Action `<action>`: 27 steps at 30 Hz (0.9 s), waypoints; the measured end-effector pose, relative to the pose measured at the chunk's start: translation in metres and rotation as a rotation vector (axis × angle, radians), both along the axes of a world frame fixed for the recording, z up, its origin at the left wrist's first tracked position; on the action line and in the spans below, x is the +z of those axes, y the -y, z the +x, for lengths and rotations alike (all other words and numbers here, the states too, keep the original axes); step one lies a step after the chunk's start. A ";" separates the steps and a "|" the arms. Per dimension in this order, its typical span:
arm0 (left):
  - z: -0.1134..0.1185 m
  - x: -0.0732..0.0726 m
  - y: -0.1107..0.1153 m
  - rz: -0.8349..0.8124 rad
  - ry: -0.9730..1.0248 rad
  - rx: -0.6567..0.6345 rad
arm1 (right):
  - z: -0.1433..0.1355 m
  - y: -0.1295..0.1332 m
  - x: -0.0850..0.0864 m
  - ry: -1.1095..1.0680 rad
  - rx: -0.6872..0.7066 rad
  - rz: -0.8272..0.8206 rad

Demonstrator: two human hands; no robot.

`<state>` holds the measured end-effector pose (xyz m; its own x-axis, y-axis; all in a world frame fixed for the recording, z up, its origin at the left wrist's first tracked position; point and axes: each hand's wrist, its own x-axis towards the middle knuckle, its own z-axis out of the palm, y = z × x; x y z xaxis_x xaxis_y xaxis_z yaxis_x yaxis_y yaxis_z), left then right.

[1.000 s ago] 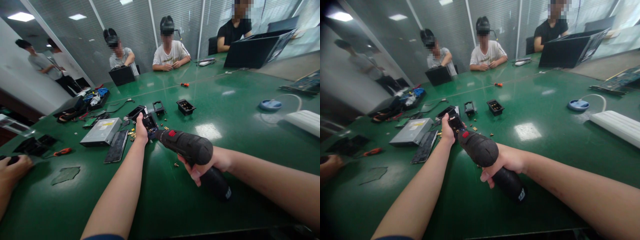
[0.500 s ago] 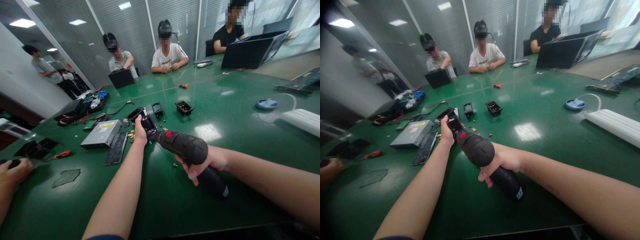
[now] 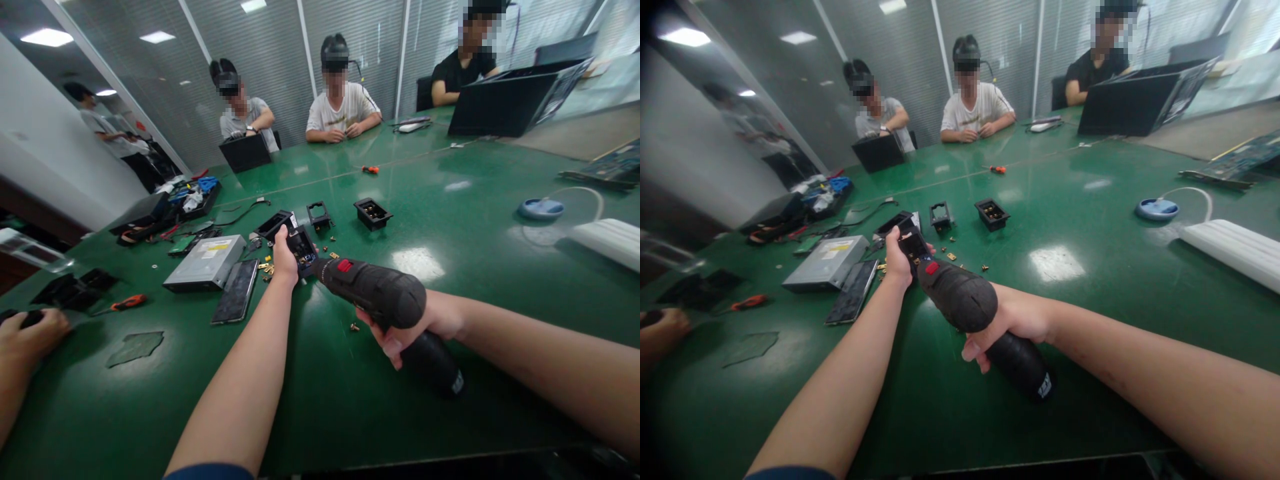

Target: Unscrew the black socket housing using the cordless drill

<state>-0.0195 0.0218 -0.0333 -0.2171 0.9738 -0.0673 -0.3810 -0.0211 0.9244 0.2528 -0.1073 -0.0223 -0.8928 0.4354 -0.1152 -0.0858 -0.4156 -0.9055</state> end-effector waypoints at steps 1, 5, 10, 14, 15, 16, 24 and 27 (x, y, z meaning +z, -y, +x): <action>0.001 -0.001 -0.001 0.000 -0.006 0.017 | 0.000 -0.001 -0.001 -0.001 0.007 0.004; 0.002 -0.001 -0.002 0.005 -0.019 0.038 | 0.000 -0.002 -0.005 0.013 0.008 0.000; 0.002 0.000 0.000 -0.002 -0.018 0.036 | -0.001 -0.001 -0.001 0.018 0.000 0.017; 0.001 0.000 -0.001 0.000 -0.018 0.031 | -0.002 0.004 0.011 -0.002 -0.015 -0.007; 0.000 -0.001 -0.001 0.002 -0.019 0.029 | -0.002 0.005 0.014 -0.002 -0.030 -0.024; 0.000 -0.001 -0.002 0.003 -0.021 0.029 | -0.002 0.007 0.017 0.001 -0.049 -0.034; 0.000 -0.003 -0.004 0.020 -0.015 0.051 | 0.000 0.009 0.021 -0.024 -0.060 -0.065; -0.001 -0.004 -0.004 0.012 -0.018 0.049 | -0.001 0.007 0.019 -0.015 -0.056 -0.058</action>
